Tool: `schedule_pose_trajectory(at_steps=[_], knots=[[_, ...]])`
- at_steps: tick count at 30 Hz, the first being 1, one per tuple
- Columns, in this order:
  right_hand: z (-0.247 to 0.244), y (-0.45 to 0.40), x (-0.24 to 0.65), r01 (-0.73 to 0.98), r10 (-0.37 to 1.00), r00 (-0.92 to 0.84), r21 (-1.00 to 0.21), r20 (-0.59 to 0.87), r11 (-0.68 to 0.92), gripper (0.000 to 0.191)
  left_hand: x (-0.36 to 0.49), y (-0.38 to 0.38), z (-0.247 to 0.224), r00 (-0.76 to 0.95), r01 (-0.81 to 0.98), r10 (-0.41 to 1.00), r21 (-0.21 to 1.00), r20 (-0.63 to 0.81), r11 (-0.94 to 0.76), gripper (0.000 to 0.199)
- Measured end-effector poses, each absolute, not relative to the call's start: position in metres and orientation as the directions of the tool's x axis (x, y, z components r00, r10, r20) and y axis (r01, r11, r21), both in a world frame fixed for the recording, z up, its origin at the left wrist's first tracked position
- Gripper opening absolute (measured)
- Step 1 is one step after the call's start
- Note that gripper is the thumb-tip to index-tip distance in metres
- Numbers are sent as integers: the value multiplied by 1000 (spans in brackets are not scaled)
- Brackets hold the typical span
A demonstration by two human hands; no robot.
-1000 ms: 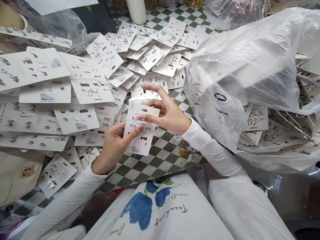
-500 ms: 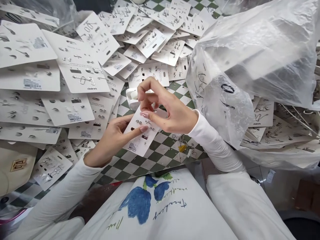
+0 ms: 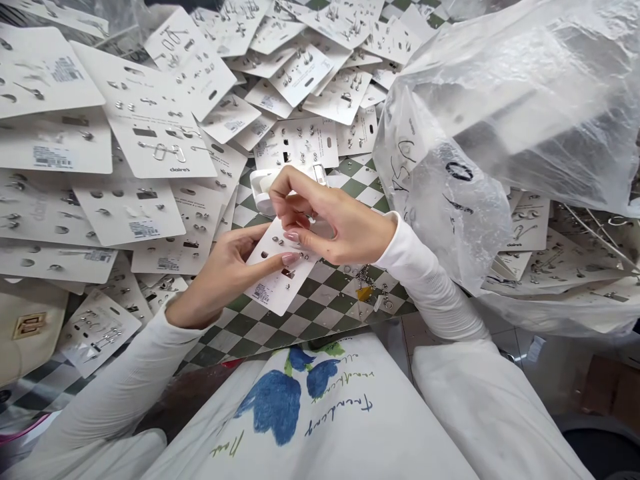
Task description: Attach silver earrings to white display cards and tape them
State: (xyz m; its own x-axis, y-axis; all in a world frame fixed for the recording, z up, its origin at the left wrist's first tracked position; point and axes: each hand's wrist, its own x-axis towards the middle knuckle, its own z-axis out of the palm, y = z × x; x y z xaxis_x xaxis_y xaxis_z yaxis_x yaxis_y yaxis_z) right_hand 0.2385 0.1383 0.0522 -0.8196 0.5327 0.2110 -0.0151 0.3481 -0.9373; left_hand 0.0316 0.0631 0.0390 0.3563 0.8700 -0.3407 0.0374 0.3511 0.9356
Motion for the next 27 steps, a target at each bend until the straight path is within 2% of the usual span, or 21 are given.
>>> schedule_pose_trajectory(at_steps=[8, 20, 27], knots=[[56, 138, 240, -4, 495, -854, -954, 160, 300, 25, 34, 64, 40, 371, 61, 846, 919, -382, 388, 28], [57, 137, 241, 35, 469, -872, -938, 140, 345, 29, 34, 65, 39, 395, 94, 846, 932, -358, 351, 22], [58, 136, 241, 72, 467, -876, -929, 115, 364, 30, 37, 66, 36, 380, 70, 887, 964, -263, 256, 14]])
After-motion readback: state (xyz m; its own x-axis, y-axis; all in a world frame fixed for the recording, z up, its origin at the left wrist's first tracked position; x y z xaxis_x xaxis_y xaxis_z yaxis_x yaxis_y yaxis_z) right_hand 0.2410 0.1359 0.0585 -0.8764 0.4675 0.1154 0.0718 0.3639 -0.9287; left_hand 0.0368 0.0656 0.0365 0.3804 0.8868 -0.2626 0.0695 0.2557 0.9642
